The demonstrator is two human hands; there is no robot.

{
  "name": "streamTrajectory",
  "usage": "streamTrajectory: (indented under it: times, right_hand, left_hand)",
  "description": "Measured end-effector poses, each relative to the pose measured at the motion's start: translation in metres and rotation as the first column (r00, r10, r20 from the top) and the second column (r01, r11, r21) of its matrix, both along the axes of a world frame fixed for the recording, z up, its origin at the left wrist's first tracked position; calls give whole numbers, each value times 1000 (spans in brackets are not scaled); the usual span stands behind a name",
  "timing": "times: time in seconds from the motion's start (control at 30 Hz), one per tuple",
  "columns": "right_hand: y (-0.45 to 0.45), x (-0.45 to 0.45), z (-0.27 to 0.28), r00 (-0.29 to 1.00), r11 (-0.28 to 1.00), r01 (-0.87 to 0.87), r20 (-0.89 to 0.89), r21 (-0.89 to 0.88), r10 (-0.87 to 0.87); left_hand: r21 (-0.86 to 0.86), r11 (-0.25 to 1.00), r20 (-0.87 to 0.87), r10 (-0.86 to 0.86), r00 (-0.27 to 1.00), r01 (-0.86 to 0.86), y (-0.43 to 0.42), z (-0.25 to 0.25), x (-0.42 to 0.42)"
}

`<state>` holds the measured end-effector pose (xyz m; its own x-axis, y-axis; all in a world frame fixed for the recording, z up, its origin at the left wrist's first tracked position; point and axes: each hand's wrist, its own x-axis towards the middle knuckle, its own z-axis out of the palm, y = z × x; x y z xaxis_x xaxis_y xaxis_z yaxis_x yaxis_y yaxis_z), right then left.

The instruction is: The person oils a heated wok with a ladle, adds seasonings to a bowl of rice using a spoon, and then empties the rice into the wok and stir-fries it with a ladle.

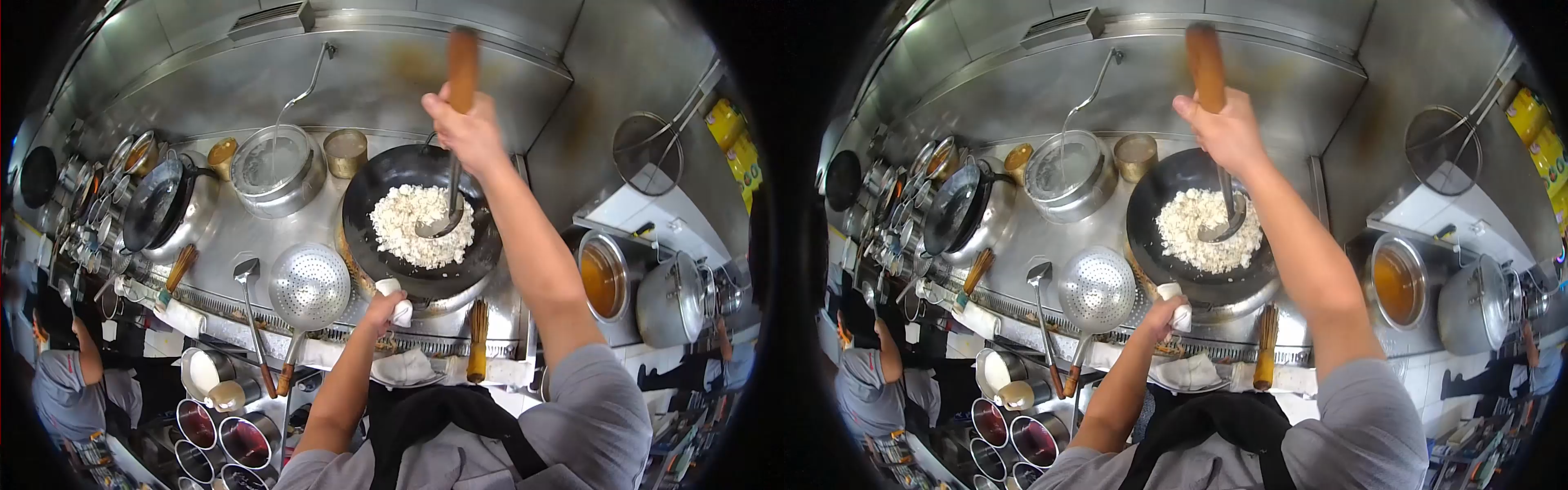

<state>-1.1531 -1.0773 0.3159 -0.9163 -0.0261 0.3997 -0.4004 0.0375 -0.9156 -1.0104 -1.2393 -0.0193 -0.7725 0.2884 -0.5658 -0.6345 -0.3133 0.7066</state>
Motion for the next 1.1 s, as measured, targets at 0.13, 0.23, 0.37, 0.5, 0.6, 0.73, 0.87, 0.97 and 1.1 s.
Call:
streamTrajectory:
  times: [0.13,0.23,0.37,0.5,0.6,0.73,0.87,0.97,1.1]
  right_hand:
    - [-6,27,-71,982,996,84,-172,11,-81]
    - [-3,1,-75,977,961,90,-212,262,-34]
    - [6,41,-28,969,913,-22,-216,407,119]
    - [11,46,-98,975,989,-113,-183,92,128]
    - [7,59,-74,992,992,123,-35,-1,-123]
    - [-6,89,-51,990,935,140,15,-327,-143]
    - [8,39,-110,976,910,209,26,-357,-214]
    - [20,80,-53,957,876,266,5,-403,-289]
    - [0,73,-118,915,899,399,20,-180,-402]
  left_hand:
    - [28,999,174,-48,984,44,3,8,-1]
    - [-58,997,156,-44,987,54,4,-7,-6]
    - [-119,993,108,26,994,-13,7,-2,-3]
    - [-146,989,83,48,995,-36,9,-1,-2]
    - [-157,984,66,-79,995,89,1,-11,-7]
    - [-164,976,59,-139,989,147,-1,4,-11]
    - [-176,966,52,-182,982,188,-3,-9,-16]
    - [-186,953,-6,-246,969,241,-7,-35,-24]
    - [-186,951,33,-245,969,247,-5,-31,-17]
